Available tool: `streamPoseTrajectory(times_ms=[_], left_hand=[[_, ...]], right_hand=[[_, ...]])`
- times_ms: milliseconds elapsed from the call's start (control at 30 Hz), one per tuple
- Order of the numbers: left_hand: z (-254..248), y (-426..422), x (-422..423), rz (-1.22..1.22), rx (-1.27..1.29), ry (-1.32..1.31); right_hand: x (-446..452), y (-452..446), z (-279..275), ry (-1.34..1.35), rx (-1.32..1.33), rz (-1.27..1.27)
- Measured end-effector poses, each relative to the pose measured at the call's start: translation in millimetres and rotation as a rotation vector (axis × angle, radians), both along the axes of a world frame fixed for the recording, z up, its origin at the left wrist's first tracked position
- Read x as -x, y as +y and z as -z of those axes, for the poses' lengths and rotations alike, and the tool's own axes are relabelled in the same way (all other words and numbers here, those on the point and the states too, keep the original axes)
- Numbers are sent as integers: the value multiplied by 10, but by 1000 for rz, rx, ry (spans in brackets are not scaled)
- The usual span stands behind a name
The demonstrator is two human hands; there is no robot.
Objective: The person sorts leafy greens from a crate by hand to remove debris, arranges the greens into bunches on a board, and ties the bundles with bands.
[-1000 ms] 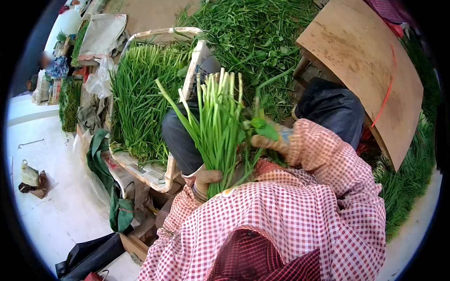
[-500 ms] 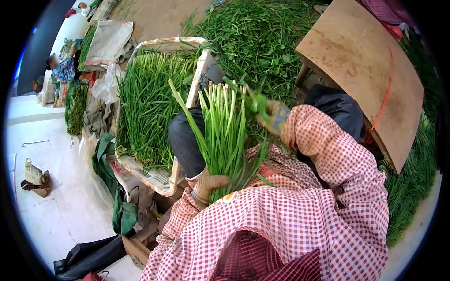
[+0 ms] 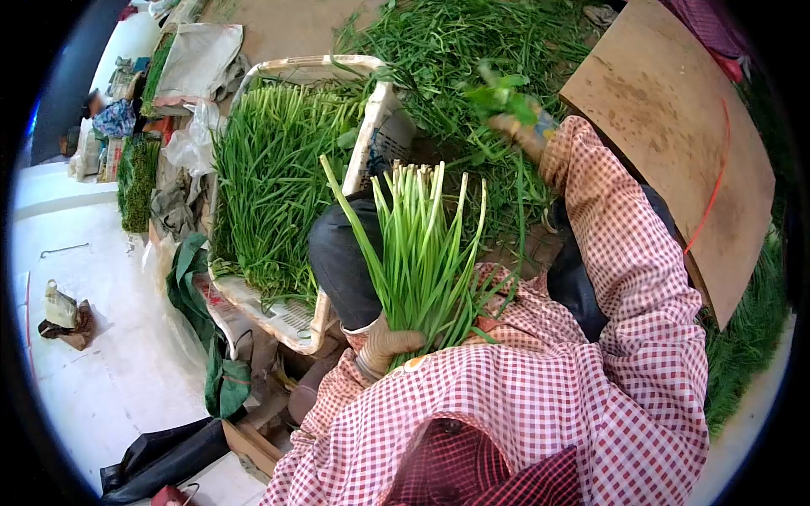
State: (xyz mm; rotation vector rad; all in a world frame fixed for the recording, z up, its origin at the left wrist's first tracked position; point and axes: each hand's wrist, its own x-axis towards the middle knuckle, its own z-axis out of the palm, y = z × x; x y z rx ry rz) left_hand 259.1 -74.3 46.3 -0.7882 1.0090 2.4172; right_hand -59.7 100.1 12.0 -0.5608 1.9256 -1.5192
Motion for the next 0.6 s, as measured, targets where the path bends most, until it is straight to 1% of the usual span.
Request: streamPoseTrajectory(times_ms=[33,67,100,133,167,200,233,300,333,367,400,433,500,533,567,600], left_hand=[[2,6,23,0,-9,-3],[-12,14,46,7,4,-15],[-18,22,60,15,18,-27],[-9,26,71,19,14,-27],[7,27,84,38,-9,-17],[20,29,94,59,-32,-8],[33,34,107,66,-33,-5],[54,55,112,97,8,76],[22,72,120,86,-6,31],[29,50,114,82,-6,24],[48,10,105,129,36,44],[81,-16,95,178,77,68],[123,14,43,161,118,53],[84,42,44,68,100,33],[63,60,31,-25,81,10],[97,37,-5,-26,77,7]], right_hand=[[4,-33,183,-217,239,-172],[-18,-93,243,-480,427,-347],[-53,-110,280,-463,332,-484],[-114,-154,195,-432,241,-628],[-266,-160,-382,101,-333,-613],[-306,-124,-227,93,-185,-596],[-371,-140,114,88,-37,-575],[-388,-507,1210,40,618,-708],[-371,-663,1652,-402,796,-795],[-398,-781,1617,-861,955,-856],[-373,-623,1586,-374,590,-689],[-370,-458,1189,16,141,-594],[-340,-709,1686,143,-527,-708],[-338,-649,1709,141,-529,-708],[-356,-505,1748,-199,-258,-609],[-386,-318,1779,-528,18,-490]])
